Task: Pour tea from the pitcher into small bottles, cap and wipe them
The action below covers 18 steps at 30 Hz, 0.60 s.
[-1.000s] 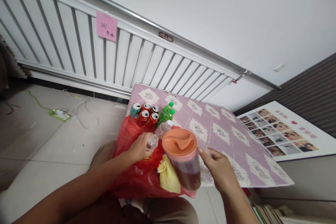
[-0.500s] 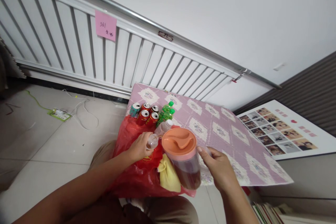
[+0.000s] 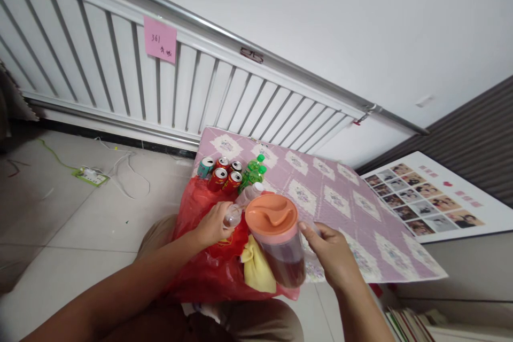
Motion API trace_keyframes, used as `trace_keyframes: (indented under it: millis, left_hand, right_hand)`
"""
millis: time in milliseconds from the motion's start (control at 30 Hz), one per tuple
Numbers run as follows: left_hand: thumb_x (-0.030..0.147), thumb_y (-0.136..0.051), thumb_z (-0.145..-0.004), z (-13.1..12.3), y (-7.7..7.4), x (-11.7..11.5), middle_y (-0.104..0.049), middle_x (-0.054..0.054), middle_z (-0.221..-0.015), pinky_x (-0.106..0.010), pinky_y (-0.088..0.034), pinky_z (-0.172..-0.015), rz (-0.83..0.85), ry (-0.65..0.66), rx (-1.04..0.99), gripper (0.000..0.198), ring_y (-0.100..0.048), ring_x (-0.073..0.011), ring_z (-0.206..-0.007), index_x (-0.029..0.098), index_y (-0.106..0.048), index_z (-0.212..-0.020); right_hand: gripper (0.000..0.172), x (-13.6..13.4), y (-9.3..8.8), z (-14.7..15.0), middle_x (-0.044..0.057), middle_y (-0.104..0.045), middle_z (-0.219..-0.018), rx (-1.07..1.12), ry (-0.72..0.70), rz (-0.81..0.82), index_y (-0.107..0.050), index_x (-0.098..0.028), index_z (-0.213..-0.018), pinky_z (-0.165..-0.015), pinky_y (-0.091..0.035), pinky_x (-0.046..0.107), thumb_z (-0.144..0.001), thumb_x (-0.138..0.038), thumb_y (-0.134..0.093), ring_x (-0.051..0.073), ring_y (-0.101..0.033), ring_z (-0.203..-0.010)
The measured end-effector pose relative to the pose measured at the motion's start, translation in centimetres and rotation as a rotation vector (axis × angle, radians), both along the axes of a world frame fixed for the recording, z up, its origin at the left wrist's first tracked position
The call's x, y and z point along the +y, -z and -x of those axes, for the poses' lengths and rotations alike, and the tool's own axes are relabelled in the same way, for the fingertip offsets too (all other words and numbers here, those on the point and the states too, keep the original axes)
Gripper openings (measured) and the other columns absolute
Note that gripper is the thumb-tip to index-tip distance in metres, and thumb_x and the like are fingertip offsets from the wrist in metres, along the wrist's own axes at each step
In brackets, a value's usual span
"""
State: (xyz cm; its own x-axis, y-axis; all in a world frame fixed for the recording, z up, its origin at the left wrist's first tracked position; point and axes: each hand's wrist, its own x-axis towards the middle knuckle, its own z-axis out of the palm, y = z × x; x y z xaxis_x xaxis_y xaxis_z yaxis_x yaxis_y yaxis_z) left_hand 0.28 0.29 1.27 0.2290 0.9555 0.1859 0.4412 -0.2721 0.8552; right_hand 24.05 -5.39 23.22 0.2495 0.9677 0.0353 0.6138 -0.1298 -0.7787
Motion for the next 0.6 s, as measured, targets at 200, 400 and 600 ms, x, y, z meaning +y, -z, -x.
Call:
trace_keyframes:
  millis: [200, 400, 600]
  left_hand:
    - [0.017, -0.079, -0.078, 0.04, -0.11, 0.02, -0.061, -0.018, -0.14, -0.052, -0.051, -0.115, 0.006, 0.006, -0.003, 0.073, -0.061, -0.0369, -0.131, 0.017, -0.047, -0.143]
    - [0.018, -0.081, -0.076, 0.06, -0.04, 0.01, -0.061, -0.018, -0.14, -0.052, -0.052, -0.114, 0.016, 0.0, -0.018, 0.075, -0.061, -0.0369, -0.131, 0.019, -0.048, -0.143]
    - [0.017, -0.08, -0.077, 0.13, -0.23, -0.01, -0.061, -0.019, -0.14, -0.052, -0.051, -0.114, 0.004, 0.008, 0.0, 0.074, -0.061, -0.0372, -0.132, 0.017, -0.047, -0.144]
  right_hand:
    - [0.055, 0.09, -0.23, 0.16, -0.005, -0.036, -0.057, 0.0, 0.007, -0.001, -0.048, -0.024, -0.052, -0.056, -0.025, 0.029, -0.069, -0.062, -0.083, 0.013, -0.029, -0.059]
    - [0.054, -0.06, -0.52, 0.33, -0.005, -0.037, -0.056, -0.015, 0.011, -0.008, -0.049, -0.024, -0.052, -0.057, -0.026, 0.03, -0.069, -0.063, -0.082, 0.014, -0.03, -0.06]
    - [0.054, -0.06, -0.61, 0.18, -0.005, -0.036, -0.057, -0.021, 0.006, 0.004, -0.049, -0.024, -0.053, -0.057, -0.026, 0.03, -0.069, -0.064, -0.081, 0.013, -0.03, -0.059]
